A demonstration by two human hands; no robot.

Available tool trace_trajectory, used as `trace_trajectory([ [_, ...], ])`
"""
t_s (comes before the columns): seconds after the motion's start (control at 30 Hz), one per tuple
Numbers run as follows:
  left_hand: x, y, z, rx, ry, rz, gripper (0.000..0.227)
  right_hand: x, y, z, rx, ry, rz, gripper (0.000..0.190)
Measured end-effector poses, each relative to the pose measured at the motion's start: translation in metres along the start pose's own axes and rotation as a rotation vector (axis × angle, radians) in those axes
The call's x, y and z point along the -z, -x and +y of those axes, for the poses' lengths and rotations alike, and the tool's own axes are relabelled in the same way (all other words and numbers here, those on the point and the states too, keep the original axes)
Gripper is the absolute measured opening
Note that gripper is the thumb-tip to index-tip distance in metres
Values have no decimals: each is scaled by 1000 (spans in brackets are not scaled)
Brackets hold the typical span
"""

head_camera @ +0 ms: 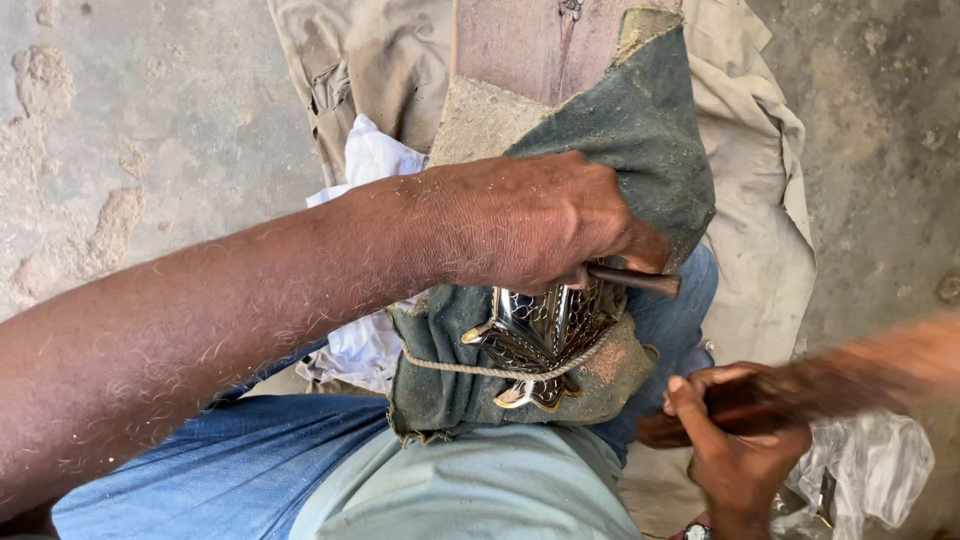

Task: The person sits on the floor and uses a wooden mallet to repeatedly strike a chisel placed against a decorative metal object. The object is held steady on a cushioned support while the person adjusts its position and continues hammering along its surface.

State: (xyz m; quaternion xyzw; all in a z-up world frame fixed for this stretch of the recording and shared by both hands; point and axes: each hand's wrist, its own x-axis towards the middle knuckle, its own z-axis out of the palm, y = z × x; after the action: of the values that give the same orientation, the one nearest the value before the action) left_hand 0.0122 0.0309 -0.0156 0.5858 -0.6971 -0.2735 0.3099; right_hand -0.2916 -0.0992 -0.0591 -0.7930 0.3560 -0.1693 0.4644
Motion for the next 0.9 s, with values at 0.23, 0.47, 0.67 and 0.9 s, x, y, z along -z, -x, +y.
trace_trajectory([
  [0.23,0,6,1,52,7,17,58,9,-6,0,36,-77,-6,12],
  [0.47,-5,14,1,74,26,120,50,11,-12,3,-49,-352,34,16],
  [0.67,-4,26,5,161,118,241,39,18,8,-26,-83,9,-51,15],
  [0.9,-30,93,12,552,235,679,43,-10,31,5,250,-592,86,34],
])
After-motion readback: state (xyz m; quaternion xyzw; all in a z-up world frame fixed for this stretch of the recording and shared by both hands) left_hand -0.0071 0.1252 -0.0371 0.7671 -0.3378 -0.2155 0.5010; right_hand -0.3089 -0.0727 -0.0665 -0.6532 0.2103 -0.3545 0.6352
